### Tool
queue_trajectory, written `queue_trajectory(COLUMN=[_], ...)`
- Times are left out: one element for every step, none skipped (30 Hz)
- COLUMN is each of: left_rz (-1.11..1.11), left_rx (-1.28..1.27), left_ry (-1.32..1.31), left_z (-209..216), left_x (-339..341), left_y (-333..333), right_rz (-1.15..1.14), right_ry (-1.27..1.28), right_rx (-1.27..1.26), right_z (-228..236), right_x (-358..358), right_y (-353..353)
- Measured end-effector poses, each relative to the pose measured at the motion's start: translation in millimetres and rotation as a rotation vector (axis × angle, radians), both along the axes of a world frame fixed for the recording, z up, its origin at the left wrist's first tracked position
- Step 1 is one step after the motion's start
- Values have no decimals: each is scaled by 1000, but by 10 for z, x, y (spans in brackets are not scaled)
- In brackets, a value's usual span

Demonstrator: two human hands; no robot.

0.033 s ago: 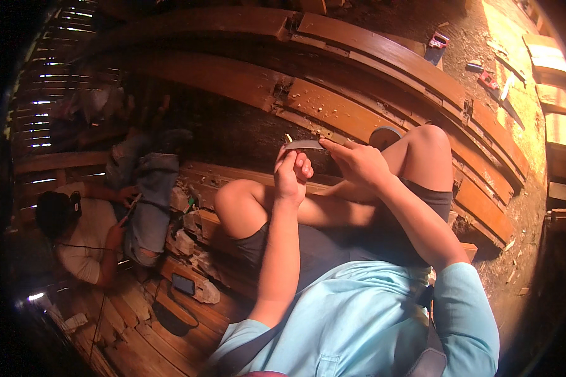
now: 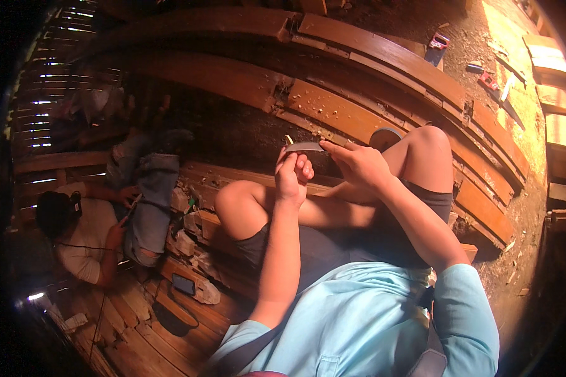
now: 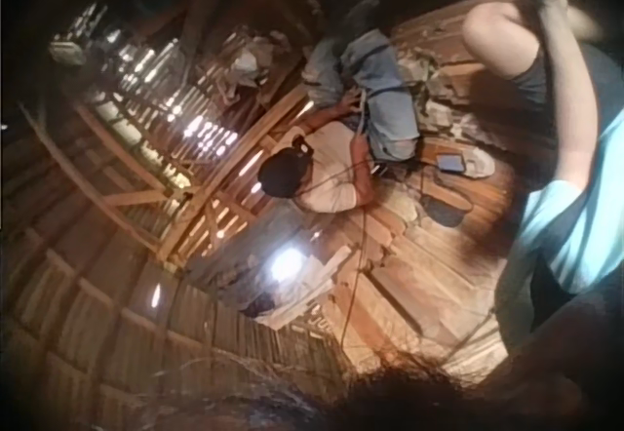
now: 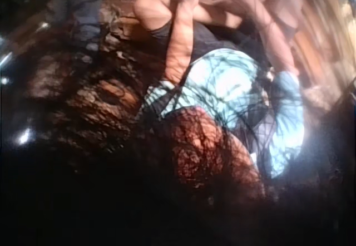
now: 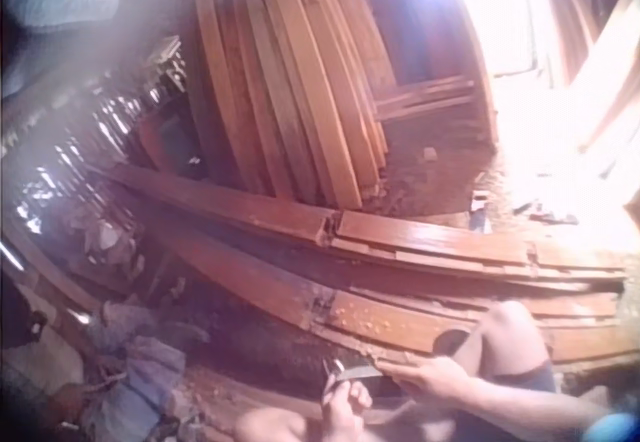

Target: The person sits on a wooden floor and uses a curved knife to carve a small piece of wood. They repeatedly shave thin layers off the wood, inspecting the shape and sharpness of the blade between cuts. A second person sits nearby using a phone.

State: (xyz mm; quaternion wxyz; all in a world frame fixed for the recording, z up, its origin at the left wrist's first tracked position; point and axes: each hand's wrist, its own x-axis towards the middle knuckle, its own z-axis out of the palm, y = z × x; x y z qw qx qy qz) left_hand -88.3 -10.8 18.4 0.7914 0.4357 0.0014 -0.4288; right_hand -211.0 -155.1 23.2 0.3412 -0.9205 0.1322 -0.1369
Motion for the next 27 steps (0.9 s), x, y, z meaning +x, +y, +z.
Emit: queue_trajectory(left_rz=[-1,2,1,0,-29,-35,-40,-46,-42,-37,-32,-23,-10,-22,-28,-35,-16,-15,-14,-13,1,14,28,31,33,35,46], left_rx=[11,31,48,66,91,81,72,63,47,15,-17,-44,-18,48,117,187,241,251,260,269,292,314,337,356,376,396,416], left_ry=[-11,-18,-26,-33,-79,-67,-55,-43,-16,9,35,63,66,-22,-112,-201,-346,-341,-336,-331,-340,-348,-357,-375,-394,-412,-436], left_z=[-2,0,34,54,47,30,8,-9,-3,2,8,27,68,45,11,-35,-121,-139,-155,-170,-169,-167,-166,-153,-140,-130,-160], left_x=[-5,-12,-19,-21,-19,-30,-62,-86,-121,-143,-158,-184,-203,-202,-192,-193,-205,-206,-212,-216,-205,-190,-173,-161,-144,-135,-136], left_y=[-10,-9,-33,-57,-85,-82,-65,-38,-34,-27,-19,-10,-38,-76,-94,-104,-93,-99,-100,-103,-106,-104,-103,-101,-108,-113,-105], right_rz=[9,17,2,-13,-29,-34,-39,-45,-28,-11,6,-2,-10,-18,-28,-38,-48,-46,-45,-43,-39,-34,-29,-23,-17,-11,-4], right_ry=[-8,-17,-28,-39,-51,-22,8,37,45,54,63,33,3,-27,-6,16,37,33,30,26,34,42,50,39,29,19,19], right_rx=[5,9,1,-8,-16,-31,-45,-58,-71,-82,-94,-67,-40,-14,-31,-48,-66,-65,-65,-65,-55,-46,-36,-43,-50,-57,-53], right_z=[11,18,1,-34,-50,-28,6,27,29,23,13,-13,-44,-65,-49,-15,1,-13,-39,-50,-28,10,32,25,17,9,3], right_x=[-1,-3,-4,-3,-5,2,2,5,-19,-42,-53,-58,-48,-41,-13,18,30,22,11,0,-3,-10,-10,-12,-15,-15,-10], right_y=[-8,-14,-31,-42,-51,-50,-45,-37,-42,-46,-59,-60,-66,-78,-76,-82,-72,-82,-89,-95,-88,-77,-74,-70,-72,-73,-67])
